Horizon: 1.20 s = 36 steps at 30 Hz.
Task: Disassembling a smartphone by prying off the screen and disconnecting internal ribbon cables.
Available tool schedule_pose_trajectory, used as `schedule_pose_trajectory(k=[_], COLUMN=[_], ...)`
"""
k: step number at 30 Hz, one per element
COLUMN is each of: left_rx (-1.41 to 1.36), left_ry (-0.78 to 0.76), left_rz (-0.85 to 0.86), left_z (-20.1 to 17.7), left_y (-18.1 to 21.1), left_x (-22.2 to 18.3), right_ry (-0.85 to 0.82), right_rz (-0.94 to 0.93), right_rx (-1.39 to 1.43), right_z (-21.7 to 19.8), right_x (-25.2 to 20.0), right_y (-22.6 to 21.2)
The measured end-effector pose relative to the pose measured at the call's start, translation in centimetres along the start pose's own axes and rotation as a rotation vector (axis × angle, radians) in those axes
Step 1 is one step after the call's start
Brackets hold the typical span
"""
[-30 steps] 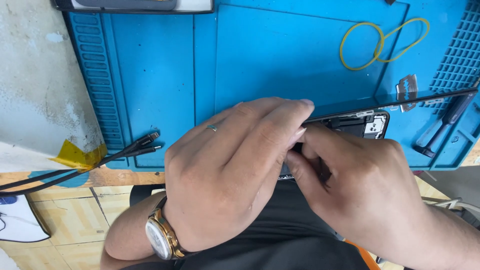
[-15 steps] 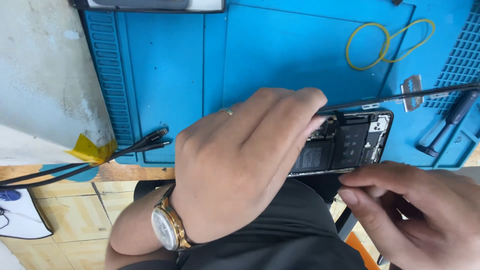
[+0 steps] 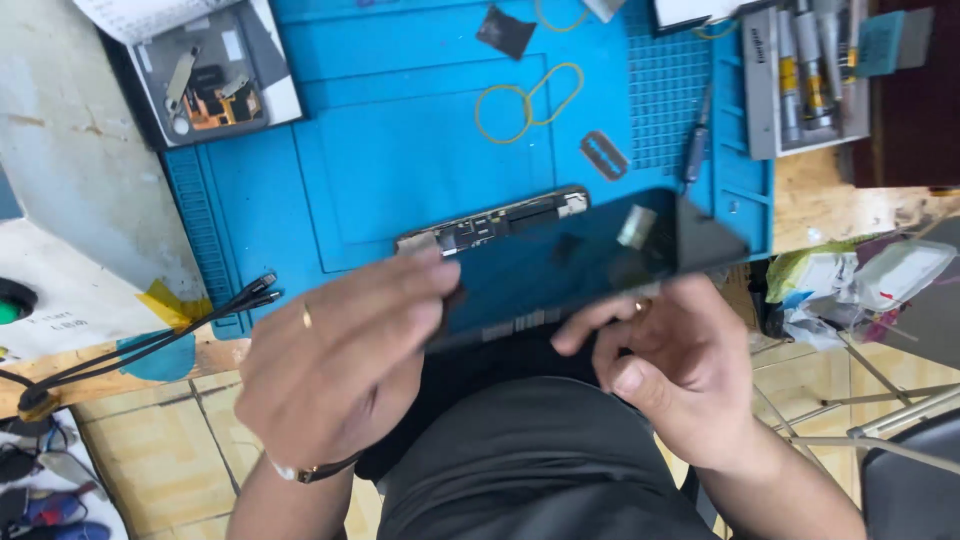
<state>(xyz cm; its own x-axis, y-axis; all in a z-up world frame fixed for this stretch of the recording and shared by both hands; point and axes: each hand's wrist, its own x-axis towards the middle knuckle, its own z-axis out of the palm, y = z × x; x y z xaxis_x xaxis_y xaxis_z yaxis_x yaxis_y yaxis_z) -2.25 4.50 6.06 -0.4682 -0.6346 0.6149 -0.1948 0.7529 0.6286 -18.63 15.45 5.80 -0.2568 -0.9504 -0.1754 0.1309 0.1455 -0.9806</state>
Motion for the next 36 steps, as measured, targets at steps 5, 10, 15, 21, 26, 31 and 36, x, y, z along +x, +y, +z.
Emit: schedule_pose_trajectory(k=[5,10,15,21,26,31,36], left_rx=[-0.062,0.016,0.009,-0.097,-0.204,-0.19,-0.17], left_ry=[-0.275,-0.196,-0.128,-0.38,-0.505,-0.496,-0.484], left_rz=[0.086,0.194,0.147,-0.148,-0.243,-0.182,-0.193], left_z=[-0.7,1.3,3.2,4.3,4.7,5.0,5.0], left_y=[4.1,5.4,5.5,5.3,4.6,4.0,3.5], left_x=[-3.3,-7.1,-10.3,-11.7,-12.2,-12.5,-12.3], right_ry=[-0.013,-0.046,-0.087,-0.136,-0.237,-0.287,-0.275], right_rz=[-0.101,-0.076,-0.056,-0.167,-0.187,-0.172,-0.134], right_rx=[0.098,0.358,0.269,-0.01,-0.047,-0.069,-0.059], right_z=[-0.2,-0.8,-1.1,-1.5,-2.0,-2.6,-2.6], right_x=[-1.6,-3.8,-5.5,-6.5,-7.1,-7.1,-7.2], right_y=[-2.3,-1.4,-0.2,2.5,4.6,5.3,6.0])
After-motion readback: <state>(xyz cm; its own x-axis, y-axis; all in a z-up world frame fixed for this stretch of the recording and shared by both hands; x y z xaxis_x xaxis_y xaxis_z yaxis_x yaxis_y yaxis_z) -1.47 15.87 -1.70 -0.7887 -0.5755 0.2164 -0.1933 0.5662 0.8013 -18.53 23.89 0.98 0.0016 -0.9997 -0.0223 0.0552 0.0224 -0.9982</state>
